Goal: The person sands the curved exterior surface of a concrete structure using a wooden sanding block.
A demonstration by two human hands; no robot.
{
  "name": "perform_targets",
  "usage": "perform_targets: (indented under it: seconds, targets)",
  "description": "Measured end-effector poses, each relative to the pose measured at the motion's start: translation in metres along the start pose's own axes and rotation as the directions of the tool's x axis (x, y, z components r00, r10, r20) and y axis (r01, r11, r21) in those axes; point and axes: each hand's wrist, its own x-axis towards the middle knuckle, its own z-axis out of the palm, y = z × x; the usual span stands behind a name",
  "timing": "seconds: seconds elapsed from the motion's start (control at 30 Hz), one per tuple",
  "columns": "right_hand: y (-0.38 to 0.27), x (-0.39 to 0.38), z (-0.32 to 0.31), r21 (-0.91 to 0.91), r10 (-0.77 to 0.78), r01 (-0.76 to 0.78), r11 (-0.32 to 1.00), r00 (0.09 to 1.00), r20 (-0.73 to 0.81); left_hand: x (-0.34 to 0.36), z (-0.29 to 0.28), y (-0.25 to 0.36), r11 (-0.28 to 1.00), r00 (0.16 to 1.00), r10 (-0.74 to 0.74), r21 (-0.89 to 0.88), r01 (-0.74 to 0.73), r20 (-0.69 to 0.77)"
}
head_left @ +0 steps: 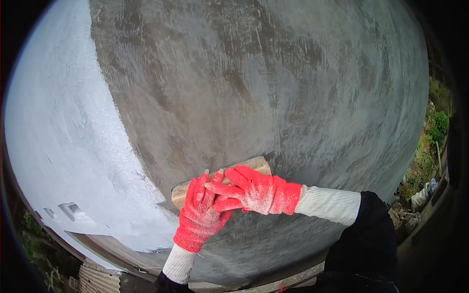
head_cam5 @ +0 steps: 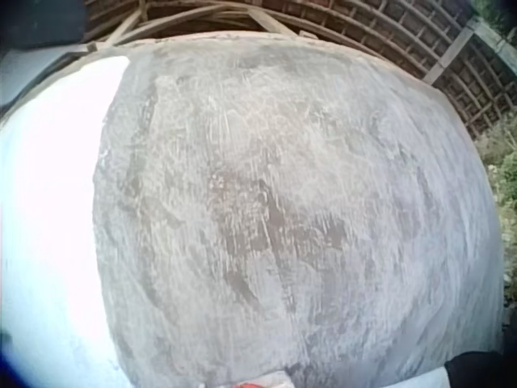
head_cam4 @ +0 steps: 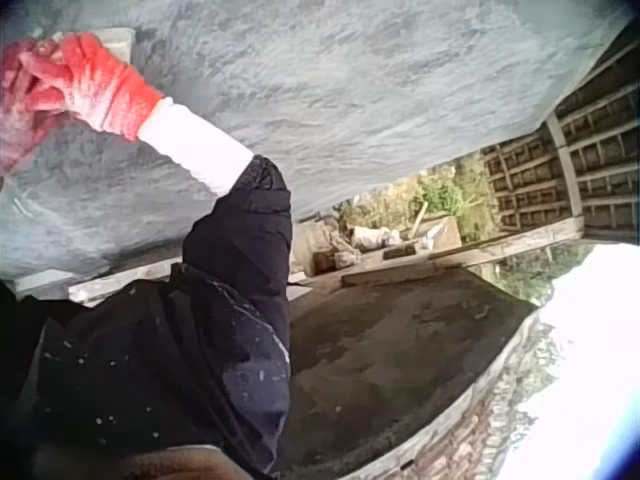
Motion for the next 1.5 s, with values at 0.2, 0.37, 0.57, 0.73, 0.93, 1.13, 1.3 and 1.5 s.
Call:
perform_targets:
  seconds: [0.2,0.37,0.57,0.73,0.93,1.13,1.3,1.5]
  targets:
    - [0.069,0.053,-0.05,-0.071,0.1,-0.093,0.993,0.989,0.107,-0.073,-0.062,0.014,0.885,0.891,-0.448,-0.106,0.453,0.073]
    - [0.186,0.161,-0.121,-0.158,0.582,-0.64,0.752,0.757,-0.298,-0.094,-0.071,0.026,0.771,0.806,-0.592,-0.293,0.565,-0.003]
    - [0.055,0.095,-0.033,-0.013,0.28,-0.288,0.957,0.938,-0.207,-0.122,-0.062,0.044,0.702,0.746,-0.664,-0.385,0.599,-0.05]
    - [-0.035,-0.022,0.029,-0.22,-0.211,0.224,0.95,0.974,0.084,-0.119,-0.062,0.047,0.703,0.762,-0.645,-0.429,0.567,-0.05]
    - [0.165,0.081,-0.107,-0.184,0.537,-0.63,0.754,0.754,-0.379,-0.114,-0.053,0.057,0.667,0.759,-0.649,-0.512,0.541,-0.043]
    - [0.121,0.044,-0.08,-0.128,0.549,-0.647,0.751,0.721,-0.423,-0.111,-0.028,0.071,0.626,0.755,-0.655,-0.576,0.526,-0.022]
    - [-0.053,-0.137,0.032,-0.098,0.142,-0.141,0.985,0.99,0.002,-0.094,-0.02,0.079,0.604,0.754,-0.656,-0.623,0.497,-0.035]
    - [0.093,-0.086,-0.078,-0.108,0.6,-0.619,0.778,0.782,-0.165,-0.087,-0.015,0.077,0.67,0.781,-0.623,-0.548,0.501,-0.047]
